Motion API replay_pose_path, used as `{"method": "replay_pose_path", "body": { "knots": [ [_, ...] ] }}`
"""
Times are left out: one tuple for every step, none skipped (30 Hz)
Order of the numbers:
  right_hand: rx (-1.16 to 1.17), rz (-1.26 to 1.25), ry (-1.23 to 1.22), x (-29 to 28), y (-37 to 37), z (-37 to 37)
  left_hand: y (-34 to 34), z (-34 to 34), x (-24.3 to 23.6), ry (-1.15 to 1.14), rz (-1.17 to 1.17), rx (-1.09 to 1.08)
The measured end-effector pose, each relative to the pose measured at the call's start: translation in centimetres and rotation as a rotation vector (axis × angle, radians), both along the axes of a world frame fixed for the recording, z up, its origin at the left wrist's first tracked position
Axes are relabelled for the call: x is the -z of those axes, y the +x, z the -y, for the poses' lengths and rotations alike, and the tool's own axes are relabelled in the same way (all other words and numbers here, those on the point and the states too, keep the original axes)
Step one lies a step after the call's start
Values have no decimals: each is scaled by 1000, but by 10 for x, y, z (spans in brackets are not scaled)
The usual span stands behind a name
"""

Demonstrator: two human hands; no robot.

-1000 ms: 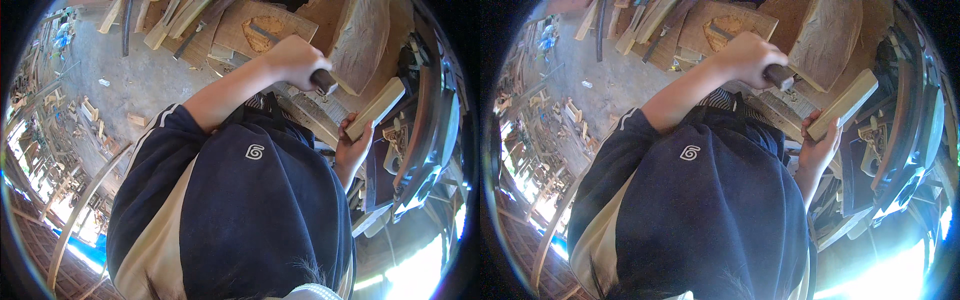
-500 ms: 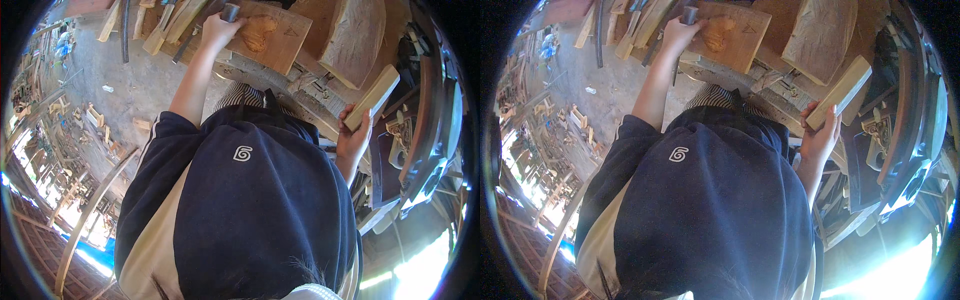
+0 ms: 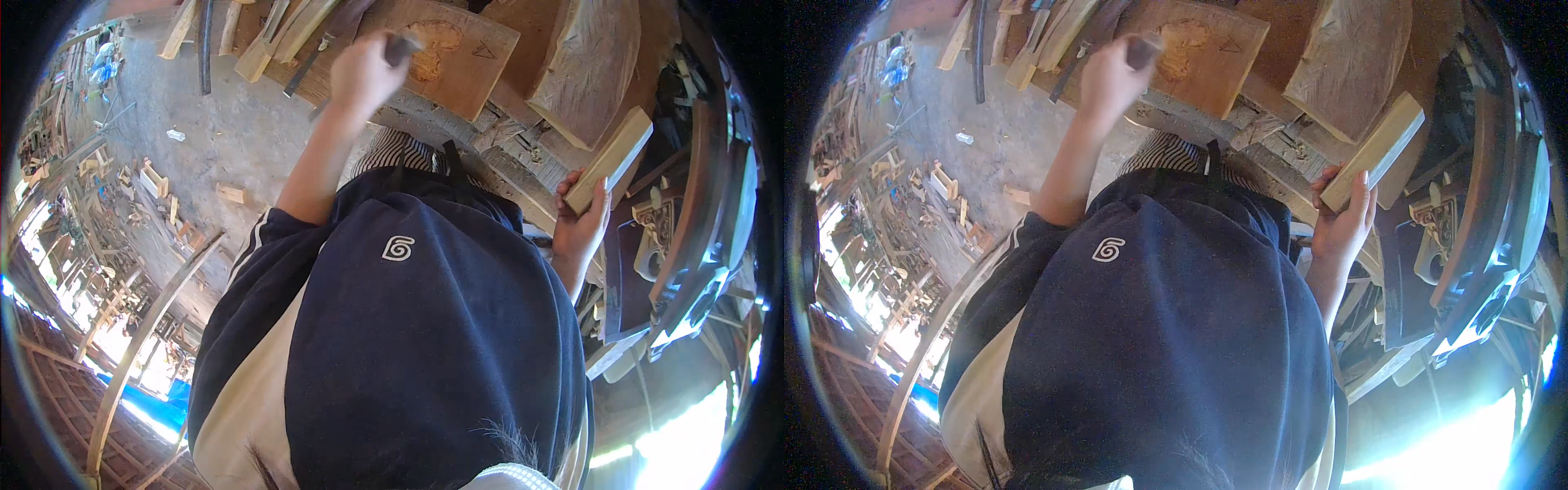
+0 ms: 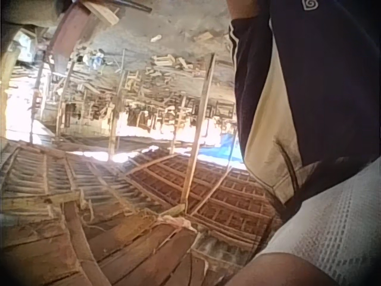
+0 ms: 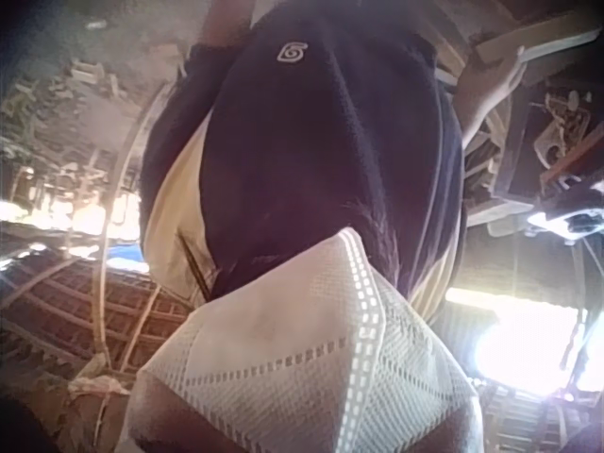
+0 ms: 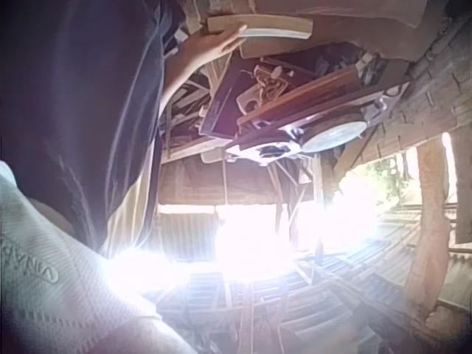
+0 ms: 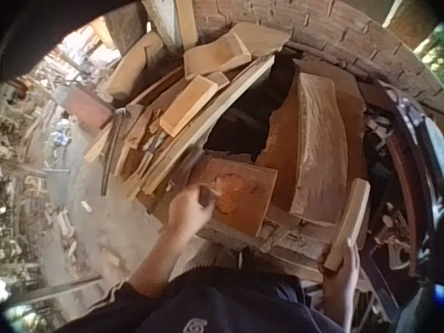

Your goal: The recorder uses a chisel and mallet to carve a butterfly design into a piece of wood.

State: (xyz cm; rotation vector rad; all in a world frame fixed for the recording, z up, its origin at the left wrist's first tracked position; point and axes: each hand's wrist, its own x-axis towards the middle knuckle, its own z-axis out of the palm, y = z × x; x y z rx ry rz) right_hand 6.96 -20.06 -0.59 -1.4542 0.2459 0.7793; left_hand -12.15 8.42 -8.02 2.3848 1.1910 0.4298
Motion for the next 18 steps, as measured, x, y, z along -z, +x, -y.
{"method": "replay_pose_path", "body": {
  "knots": [
    [-8,-9,-14,0,1,0,9,13,-11,-92,-19,53],
    [-19,1,-8,1,2,-1,20,25,-21,-81,5,134],
    [-10,-13,-4,1,3,-1,34,36,-31,-58,43,214],
    [-5,-44,-3,1,4,-2,49,44,-40,-109,41,301],
    [-25,-26,1,1,4,-3,66,48,-48,-122,88,380],
    [-22,-23,-2,0,5,-4,83,49,-54,-152,83,461],
    [-9,-33,-5,-1,6,-5,97,48,-59,-144,126,537],
    [6,-40,6,-2,7,-5,110,47,-63,-120,121,563],
    [-24,-23,7,-4,7,-6,121,44,-65,-109,107,592],
    [-21,3,-8,-5,8,-6,129,40,-66,-95,117,574],
    [-4,19,-33,-7,8,-6,135,35,-65,-106,112,575],
    [5,18,-40,-9,8,-5,140,31,-64,-128,99,580],
    [-27,28,-31,-10,9,-5,143,28,-62,-120,114,563],
    [-26,34,-56,-11,9,-5,145,24,-60,-126,104,537],
    [-23,41,-81,-12,9,-5,148,21,-58,-142,79,516],
    [-33,48,-84,-13,10,-6,151,20,-56,-133,103,504],
    [-44,49,-78,-13,10,-7,153,19,-55,-147,102,497],
    [-52,36,-80,-14,10,-8,155,18,-53,-170,87,493]
  ]
}}
